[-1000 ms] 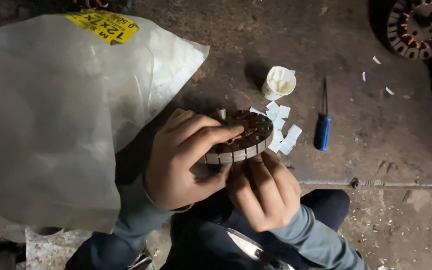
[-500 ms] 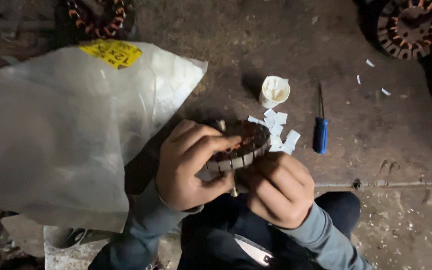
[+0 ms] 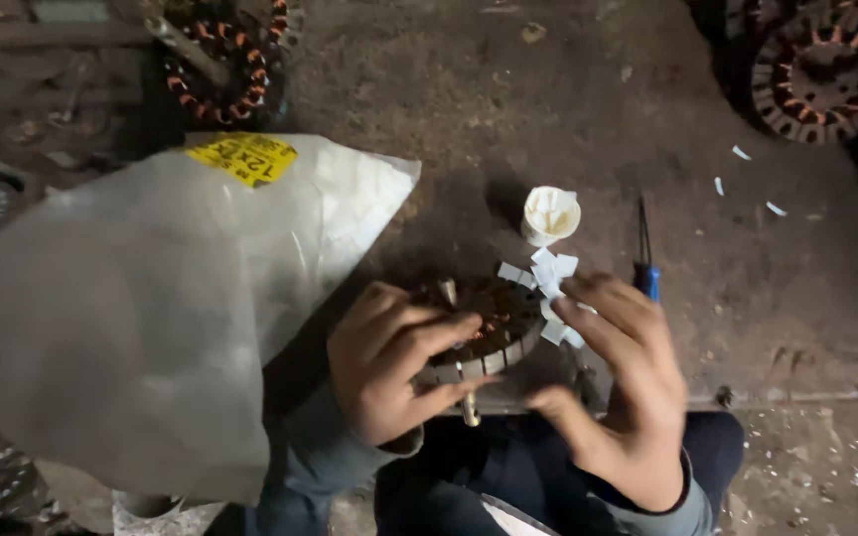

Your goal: The person inserts small white insulating pieces into the slots of a circular motor stator. They use a screwdriver to push the pieces into place and rotate the stator to access different slots.

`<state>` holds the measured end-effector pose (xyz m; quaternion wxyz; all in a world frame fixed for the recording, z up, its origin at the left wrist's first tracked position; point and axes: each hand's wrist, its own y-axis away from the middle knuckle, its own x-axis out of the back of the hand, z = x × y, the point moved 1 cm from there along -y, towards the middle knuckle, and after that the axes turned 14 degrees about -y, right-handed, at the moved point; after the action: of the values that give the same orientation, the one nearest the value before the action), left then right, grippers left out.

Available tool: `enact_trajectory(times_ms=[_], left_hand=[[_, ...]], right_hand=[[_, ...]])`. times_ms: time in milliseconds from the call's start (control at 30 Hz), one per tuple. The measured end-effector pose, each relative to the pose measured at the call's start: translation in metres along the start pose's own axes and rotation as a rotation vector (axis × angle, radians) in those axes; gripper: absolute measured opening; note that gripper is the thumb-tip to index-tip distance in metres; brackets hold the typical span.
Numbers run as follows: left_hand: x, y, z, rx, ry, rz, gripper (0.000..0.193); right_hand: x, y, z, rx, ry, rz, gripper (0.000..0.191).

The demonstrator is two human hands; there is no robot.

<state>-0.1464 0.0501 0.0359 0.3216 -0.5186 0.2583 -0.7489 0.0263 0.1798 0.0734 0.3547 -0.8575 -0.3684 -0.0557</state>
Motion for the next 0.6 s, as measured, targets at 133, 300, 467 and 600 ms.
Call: enact_trajectory(times_ms=[133, 300, 467, 600], left_hand=[[0.003, 0.007, -0.001, -0.003, 0.023, -0.041, 0.055], [0.002, 0.011, 0.006, 0.027, 0.047, -0.027, 0.052], [0.004, 0.013, 0.012, 0.040, 0.047, -0.043, 0.050], [0.005, 0.014, 0.009, 0.015, 0.062, -0.048, 0.049]], right_hand=[[-0.006, -0.004, 0.021, -0.095, -0.192, -0.306, 0.062], [-0.014, 0.016, 0.035, -0.053, -0.139, -0.205, 0.054], [-0.025, 0.030, 0.035, -0.090, -0.127, -0.065, 0.037], [-0.021, 0.030, 0.032, -0.092, -0.102, -0.133, 0.051]])
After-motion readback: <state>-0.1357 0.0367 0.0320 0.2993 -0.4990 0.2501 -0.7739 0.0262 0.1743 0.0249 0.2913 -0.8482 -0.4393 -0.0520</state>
